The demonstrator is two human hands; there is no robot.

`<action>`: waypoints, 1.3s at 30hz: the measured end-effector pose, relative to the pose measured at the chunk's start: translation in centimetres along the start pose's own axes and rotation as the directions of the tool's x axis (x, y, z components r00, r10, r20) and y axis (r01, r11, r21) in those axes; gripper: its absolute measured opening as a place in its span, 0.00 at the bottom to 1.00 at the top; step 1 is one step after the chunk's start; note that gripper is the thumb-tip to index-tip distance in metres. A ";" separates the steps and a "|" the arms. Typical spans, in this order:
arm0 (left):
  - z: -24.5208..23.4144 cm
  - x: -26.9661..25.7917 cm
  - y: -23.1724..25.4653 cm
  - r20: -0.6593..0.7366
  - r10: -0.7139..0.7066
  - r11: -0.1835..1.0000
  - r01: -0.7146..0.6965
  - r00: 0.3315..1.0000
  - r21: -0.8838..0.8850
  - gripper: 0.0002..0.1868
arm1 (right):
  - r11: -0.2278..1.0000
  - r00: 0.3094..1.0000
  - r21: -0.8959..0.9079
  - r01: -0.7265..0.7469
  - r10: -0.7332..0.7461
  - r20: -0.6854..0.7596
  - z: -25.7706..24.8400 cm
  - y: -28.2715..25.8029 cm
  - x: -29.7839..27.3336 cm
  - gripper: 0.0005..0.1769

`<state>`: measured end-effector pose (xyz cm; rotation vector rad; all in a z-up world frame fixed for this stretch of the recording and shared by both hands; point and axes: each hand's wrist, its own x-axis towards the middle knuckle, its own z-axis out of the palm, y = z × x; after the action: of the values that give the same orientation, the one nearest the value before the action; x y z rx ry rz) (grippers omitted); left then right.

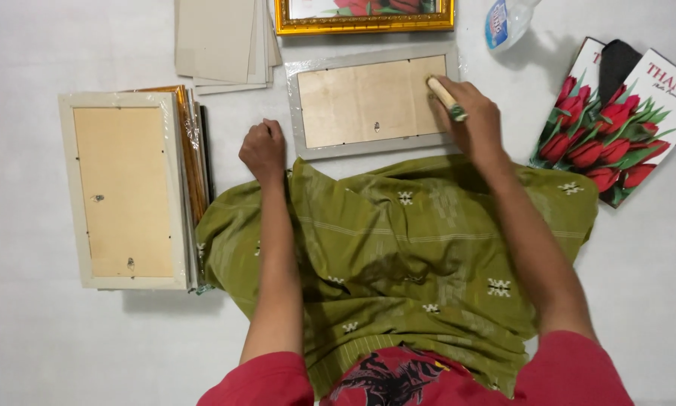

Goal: Cleaning the back of picture frames with a brush and inspecting the front.

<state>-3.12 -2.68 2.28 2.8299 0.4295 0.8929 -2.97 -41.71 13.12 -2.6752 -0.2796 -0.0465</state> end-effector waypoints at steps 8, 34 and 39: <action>1.3 -0.3 -0.3 0.035 -0.032 0.999 0.033 0.999 -0.040 0.20 | 0.860 0.905 0.379 -0.341 0.192 0.378 3.2 -8.4 -1.2 0.24; -0.5 0.7 0.6 0.020 -0.037 0.998 0.038 0.999 -0.045 0.19 | 0.979 0.979 0.080 0.185 -0.177 -0.099 7.0 -1.7 2.0 0.23; -0.4 0.2 0.6 0.019 -0.039 0.998 0.040 0.999 -0.051 0.19 | 0.262 0.569 0.506 -0.822 0.363 0.738 -3.7 -17.5 0.4 0.20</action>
<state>-3.05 -3.14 2.86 2.7709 0.4514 0.8575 -6.14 -27.90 24.05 -1.5569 0.5585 0.8393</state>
